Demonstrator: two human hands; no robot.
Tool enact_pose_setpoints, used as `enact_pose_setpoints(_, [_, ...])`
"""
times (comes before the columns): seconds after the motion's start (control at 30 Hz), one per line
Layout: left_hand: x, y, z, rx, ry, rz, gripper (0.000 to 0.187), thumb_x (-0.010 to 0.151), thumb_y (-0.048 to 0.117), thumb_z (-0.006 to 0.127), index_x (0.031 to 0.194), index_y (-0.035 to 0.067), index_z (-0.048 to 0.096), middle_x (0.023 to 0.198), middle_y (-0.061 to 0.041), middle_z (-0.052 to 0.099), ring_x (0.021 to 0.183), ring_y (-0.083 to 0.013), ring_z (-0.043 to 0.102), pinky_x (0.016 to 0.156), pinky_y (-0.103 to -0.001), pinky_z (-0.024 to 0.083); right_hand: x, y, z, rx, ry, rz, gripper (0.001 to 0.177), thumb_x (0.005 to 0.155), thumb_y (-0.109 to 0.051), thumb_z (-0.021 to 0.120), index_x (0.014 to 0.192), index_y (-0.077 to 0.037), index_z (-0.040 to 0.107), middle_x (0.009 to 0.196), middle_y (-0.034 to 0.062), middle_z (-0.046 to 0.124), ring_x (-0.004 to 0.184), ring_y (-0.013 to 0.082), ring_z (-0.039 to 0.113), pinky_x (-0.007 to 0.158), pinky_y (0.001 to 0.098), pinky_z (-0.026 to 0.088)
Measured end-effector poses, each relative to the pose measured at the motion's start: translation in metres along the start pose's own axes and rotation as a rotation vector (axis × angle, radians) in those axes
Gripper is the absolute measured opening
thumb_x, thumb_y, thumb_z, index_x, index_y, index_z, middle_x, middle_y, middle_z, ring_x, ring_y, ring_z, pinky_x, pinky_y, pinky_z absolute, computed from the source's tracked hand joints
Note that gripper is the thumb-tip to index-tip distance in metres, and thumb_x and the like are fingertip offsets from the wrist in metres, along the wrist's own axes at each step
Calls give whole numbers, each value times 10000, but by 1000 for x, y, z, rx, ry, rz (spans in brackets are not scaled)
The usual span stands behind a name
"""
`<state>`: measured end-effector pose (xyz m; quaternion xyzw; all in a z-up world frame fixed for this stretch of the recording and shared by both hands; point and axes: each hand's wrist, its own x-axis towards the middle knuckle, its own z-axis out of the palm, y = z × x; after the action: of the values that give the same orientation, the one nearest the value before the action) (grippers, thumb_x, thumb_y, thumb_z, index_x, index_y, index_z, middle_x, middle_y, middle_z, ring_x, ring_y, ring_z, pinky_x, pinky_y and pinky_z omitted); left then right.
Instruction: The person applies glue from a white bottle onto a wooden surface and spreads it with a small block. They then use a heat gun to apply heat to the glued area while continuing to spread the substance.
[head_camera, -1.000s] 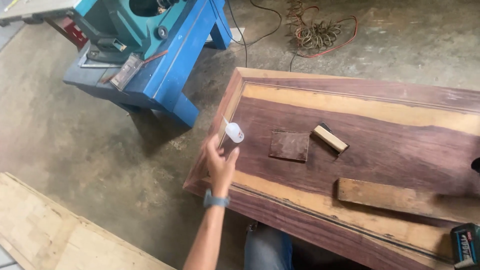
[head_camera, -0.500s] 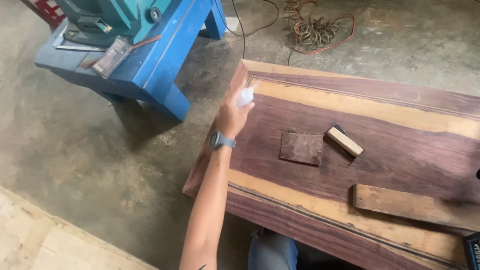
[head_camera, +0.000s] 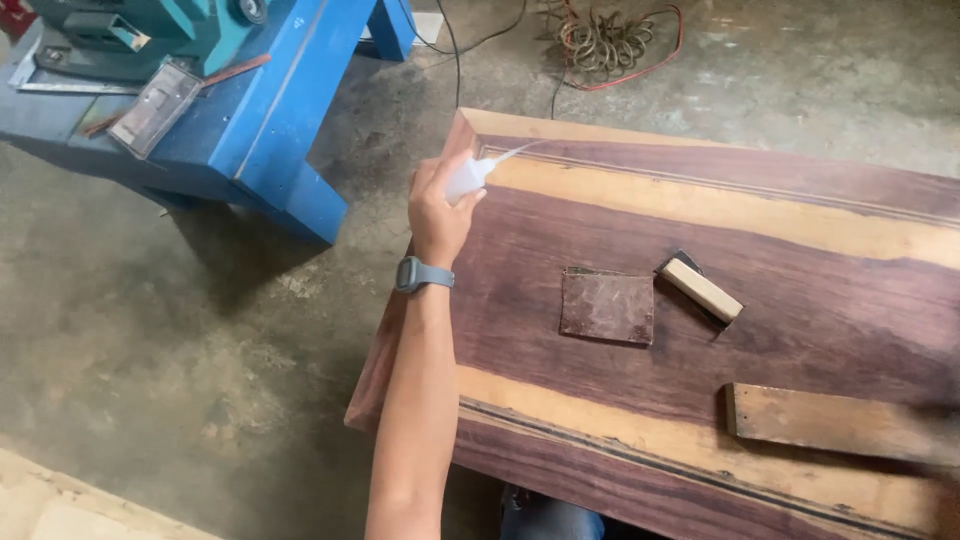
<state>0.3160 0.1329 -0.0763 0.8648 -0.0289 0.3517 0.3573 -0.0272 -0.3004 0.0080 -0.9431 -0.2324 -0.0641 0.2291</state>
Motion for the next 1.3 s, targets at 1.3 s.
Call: enact_pose_setpoints(1.3, [11, 17, -25, -164, -180, -138, 537, 674, 121, 972, 1156, 190, 744, 1022, -72, 673, 1040, -327, 692, 1002, -451, 495, 218, 7, 133, -237, -30, 119, 692, 978, -566, 512, 1490, -102, 476, 1572, 138, 452, 1497, 303, 371, 1252, 574, 132])
